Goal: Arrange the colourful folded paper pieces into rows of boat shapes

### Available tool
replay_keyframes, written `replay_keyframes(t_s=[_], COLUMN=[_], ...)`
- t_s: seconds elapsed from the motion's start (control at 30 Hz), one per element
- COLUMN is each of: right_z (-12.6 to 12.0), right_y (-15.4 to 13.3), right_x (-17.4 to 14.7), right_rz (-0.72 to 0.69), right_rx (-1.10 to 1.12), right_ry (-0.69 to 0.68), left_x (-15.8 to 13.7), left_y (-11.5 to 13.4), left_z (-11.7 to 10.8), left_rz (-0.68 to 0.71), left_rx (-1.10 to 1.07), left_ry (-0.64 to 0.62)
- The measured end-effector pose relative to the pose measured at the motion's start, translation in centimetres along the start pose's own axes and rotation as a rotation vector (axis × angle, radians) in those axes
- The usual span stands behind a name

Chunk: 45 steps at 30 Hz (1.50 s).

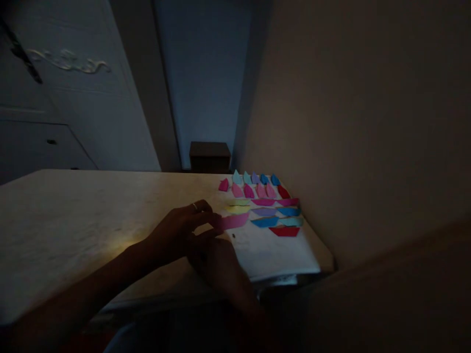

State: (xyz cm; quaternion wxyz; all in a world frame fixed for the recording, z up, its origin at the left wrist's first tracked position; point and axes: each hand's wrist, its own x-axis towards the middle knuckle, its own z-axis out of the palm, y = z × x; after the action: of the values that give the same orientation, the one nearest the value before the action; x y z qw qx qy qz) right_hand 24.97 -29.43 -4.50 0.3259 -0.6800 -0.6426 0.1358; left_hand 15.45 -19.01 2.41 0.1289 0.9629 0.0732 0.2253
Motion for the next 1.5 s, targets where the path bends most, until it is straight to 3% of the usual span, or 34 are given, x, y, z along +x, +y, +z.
replay_keyframes(t_s=[0.13,0.3,0.5,0.67,0.8,0.97,1.33,1.5], right_z=[0.2,0.3,-0.4,-0.2,0.0,-0.1,-0.4,-0.9], right_y=[0.1,-0.2,0.2,1.2,1.0,0.5,0.4,0.3], right_x=[0.0,-0.2,-2.1,-3.4,-3.3,-3.1,-3.1,-3.2], right_rz=[-0.021,-0.027,-0.109,-0.173,-0.197,-0.178,-0.094,-0.034], right_rx=[-0.051,-0.083,-0.028,0.005,-0.076,-0.184,-0.083,0.002], right_ry=[0.076,0.105,0.082,0.185,0.215,0.179,0.144,0.141], left_x=[2.8,5.5,6.0,5.3,4.8,4.2,0.6,-2.9], left_y=[1.3,1.6,2.0,2.1,2.0,1.4,-0.4,-1.2], left_z=[1.2,2.4,4.1,5.1,5.1,5.4,5.2,4.7], left_rz=[-0.058,-0.105,-0.13,-0.153,-0.179,-0.166,-0.227,-0.272], left_rx=[0.042,0.008,0.067,0.136,0.13,0.002,-0.174,-0.267], left_ry=[-0.213,-0.375,-0.463,-0.482,-0.449,-0.281,-0.081,-0.098])
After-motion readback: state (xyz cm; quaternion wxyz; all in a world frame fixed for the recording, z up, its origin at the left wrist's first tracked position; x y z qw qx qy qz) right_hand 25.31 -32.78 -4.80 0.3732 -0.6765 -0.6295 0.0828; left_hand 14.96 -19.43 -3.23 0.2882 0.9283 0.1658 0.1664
